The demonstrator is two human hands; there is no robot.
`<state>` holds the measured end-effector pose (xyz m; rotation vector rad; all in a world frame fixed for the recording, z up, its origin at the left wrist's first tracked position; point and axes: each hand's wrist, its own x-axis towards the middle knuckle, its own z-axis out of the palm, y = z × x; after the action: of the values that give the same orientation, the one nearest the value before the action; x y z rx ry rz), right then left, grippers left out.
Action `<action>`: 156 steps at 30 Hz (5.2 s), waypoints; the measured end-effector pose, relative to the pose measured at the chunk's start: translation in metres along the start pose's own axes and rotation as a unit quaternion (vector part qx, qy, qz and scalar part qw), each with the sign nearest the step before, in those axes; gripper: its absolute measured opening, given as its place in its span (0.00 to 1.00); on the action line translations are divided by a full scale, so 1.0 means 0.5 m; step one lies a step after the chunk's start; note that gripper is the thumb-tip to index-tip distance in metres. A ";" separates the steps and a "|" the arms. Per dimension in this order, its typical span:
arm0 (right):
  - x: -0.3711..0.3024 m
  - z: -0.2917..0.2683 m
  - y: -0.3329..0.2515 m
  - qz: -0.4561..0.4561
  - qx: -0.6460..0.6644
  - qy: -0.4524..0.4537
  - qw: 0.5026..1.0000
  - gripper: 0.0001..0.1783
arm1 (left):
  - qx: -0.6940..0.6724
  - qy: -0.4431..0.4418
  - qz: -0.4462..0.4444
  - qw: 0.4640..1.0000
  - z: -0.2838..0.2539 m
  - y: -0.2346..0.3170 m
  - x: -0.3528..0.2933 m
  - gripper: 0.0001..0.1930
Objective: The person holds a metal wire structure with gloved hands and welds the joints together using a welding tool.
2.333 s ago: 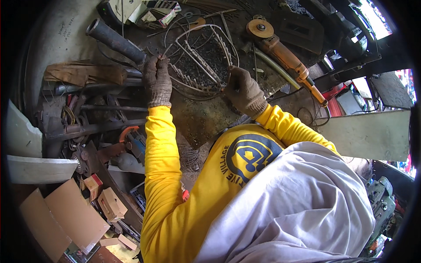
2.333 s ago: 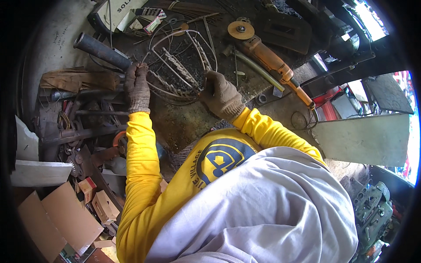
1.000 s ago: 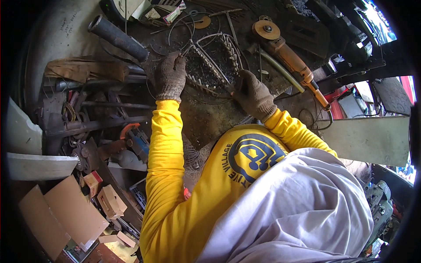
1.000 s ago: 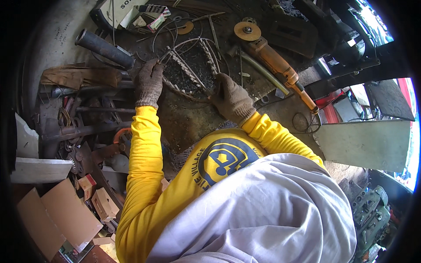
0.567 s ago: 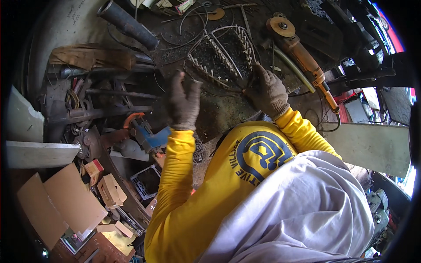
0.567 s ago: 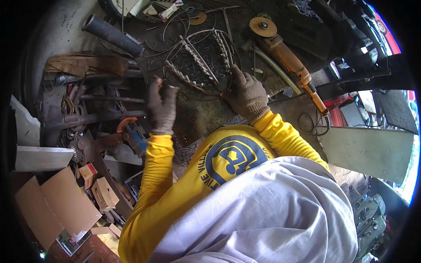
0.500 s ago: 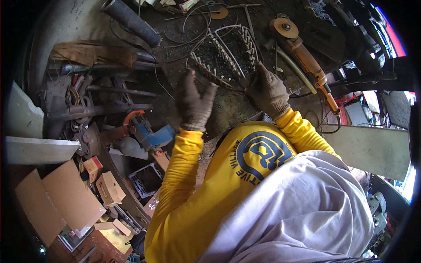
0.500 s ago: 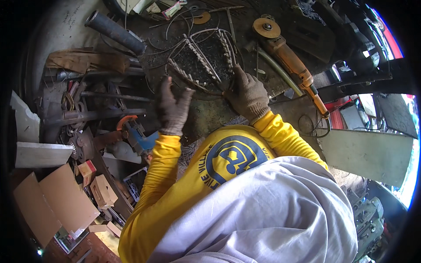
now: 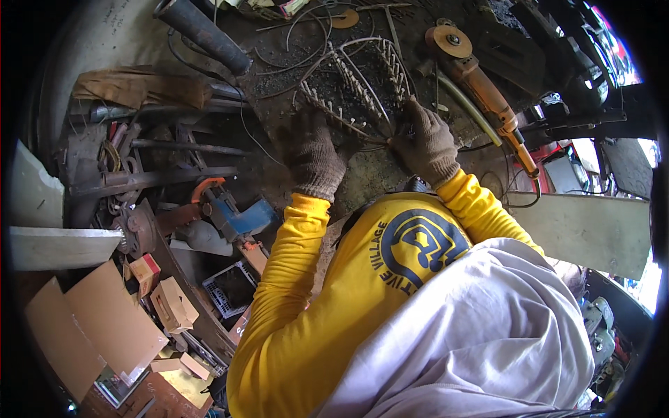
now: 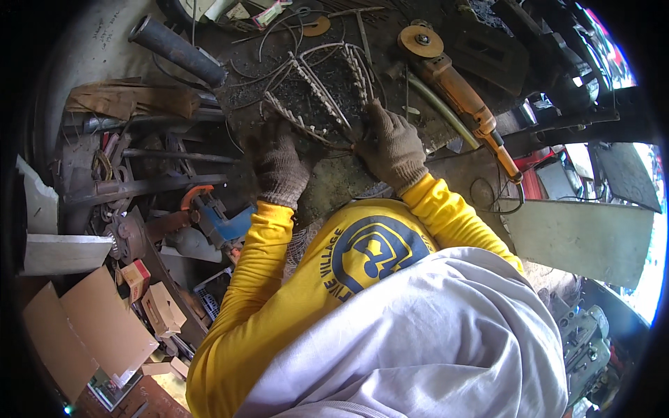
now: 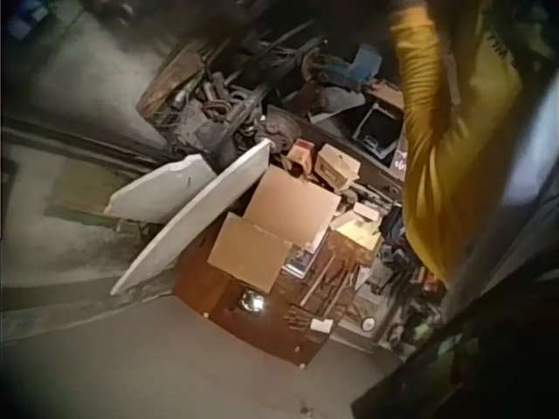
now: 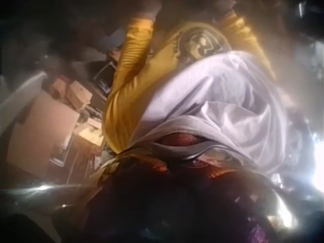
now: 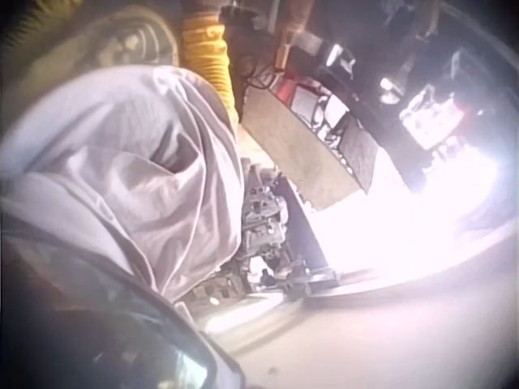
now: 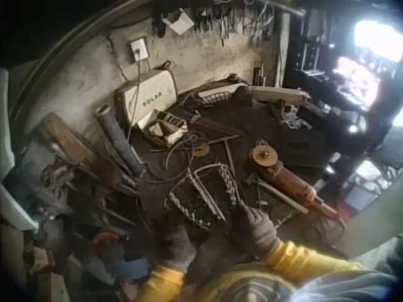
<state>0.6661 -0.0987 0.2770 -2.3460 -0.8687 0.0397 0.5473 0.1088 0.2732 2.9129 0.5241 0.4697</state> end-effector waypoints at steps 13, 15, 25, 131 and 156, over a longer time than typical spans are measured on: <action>-0.015 -0.001 0.012 -0.012 -0.057 -0.021 0.998 0.51 | -0.242 0.151 -0.023 0.958 0.035 -0.132 0.098 0.21; -0.015 0.001 0.011 -0.008 -0.051 -0.038 0.998 0.51 | -0.307 0.142 -0.029 0.941 0.086 -0.158 0.112 0.18; -0.019 0.005 -0.005 0.044 -0.012 -0.035 0.998 0.50 | -0.362 0.077 -0.091 0.925 0.079 -0.147 0.136 0.15; -0.316 -0.043 0.067 0.328 0.542 -0.157 0.757 0.17 | -0.211 0.125 0.007 0.969 -0.048 0.187 -0.343 0.48; -0.272 -0.051 0.068 0.292 0.490 -0.183 0.801 0.21 | -0.031 0.047 0.091 0.994 -0.057 0.217 -0.346 0.41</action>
<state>0.5853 -0.2136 0.2537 -1.4974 -0.1235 0.9833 0.4182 -0.0520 0.2732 2.9035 0.2497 0.6359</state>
